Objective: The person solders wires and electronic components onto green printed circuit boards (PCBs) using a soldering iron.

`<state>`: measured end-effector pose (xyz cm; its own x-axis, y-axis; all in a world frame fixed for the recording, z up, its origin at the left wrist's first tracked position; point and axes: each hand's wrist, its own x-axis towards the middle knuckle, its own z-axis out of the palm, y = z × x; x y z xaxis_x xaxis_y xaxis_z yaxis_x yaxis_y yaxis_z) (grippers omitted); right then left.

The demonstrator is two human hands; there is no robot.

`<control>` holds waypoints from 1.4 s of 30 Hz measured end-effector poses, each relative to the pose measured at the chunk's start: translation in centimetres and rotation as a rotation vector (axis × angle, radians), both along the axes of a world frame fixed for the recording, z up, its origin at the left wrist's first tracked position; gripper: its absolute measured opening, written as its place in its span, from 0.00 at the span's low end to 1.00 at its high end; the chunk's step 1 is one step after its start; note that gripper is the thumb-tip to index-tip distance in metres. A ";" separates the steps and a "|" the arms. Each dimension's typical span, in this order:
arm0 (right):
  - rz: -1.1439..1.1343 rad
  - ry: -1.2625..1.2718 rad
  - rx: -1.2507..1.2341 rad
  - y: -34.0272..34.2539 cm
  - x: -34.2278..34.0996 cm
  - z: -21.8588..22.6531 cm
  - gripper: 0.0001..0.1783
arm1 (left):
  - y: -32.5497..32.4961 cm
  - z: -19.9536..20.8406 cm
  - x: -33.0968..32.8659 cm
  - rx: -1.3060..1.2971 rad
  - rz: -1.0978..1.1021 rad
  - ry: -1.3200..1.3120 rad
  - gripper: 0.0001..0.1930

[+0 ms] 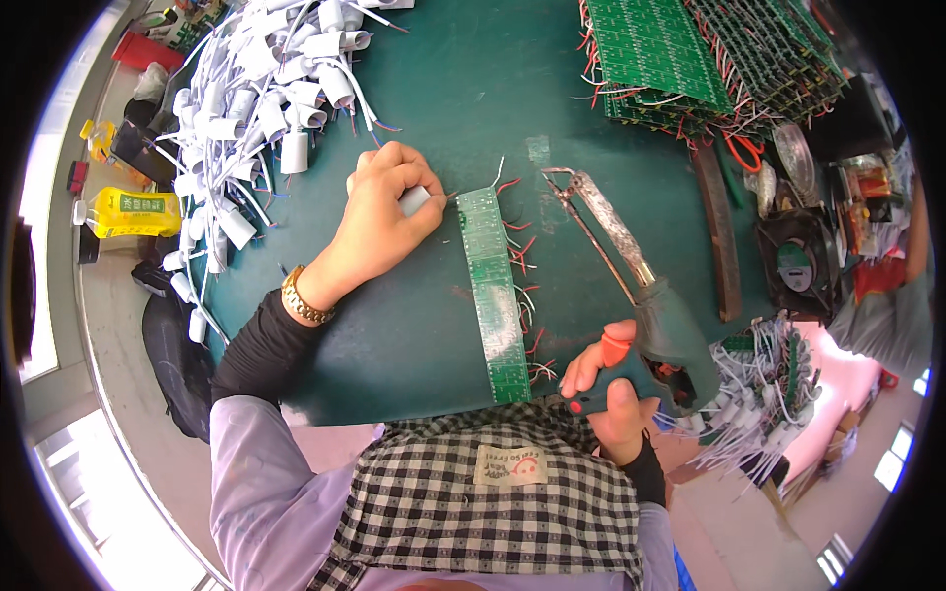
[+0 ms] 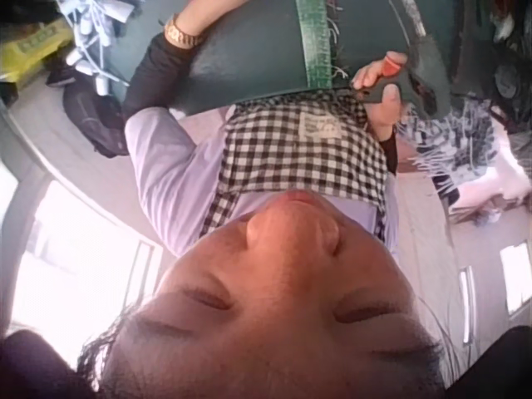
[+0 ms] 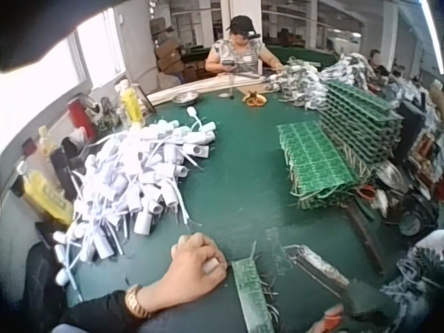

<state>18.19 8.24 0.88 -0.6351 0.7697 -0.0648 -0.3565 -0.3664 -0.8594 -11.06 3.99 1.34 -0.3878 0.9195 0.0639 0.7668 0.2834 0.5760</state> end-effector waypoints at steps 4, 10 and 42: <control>0.031 -0.051 0.028 0.3 -1.1 0.5 0.30 | 0.2 0.1 -0.3 -0.038 -0.013 -0.046 0.03; 0.129 -0.192 0.128 0.5 -1.7 0.8 0.31 | 0.1 0.1 -0.5 -0.057 -0.004 -0.100 0.02; 0.359 -0.497 0.259 0.1 -2.2 1.4 0.21 | 0.4 -0.7 0.2 0.047 0.041 -0.048 0.02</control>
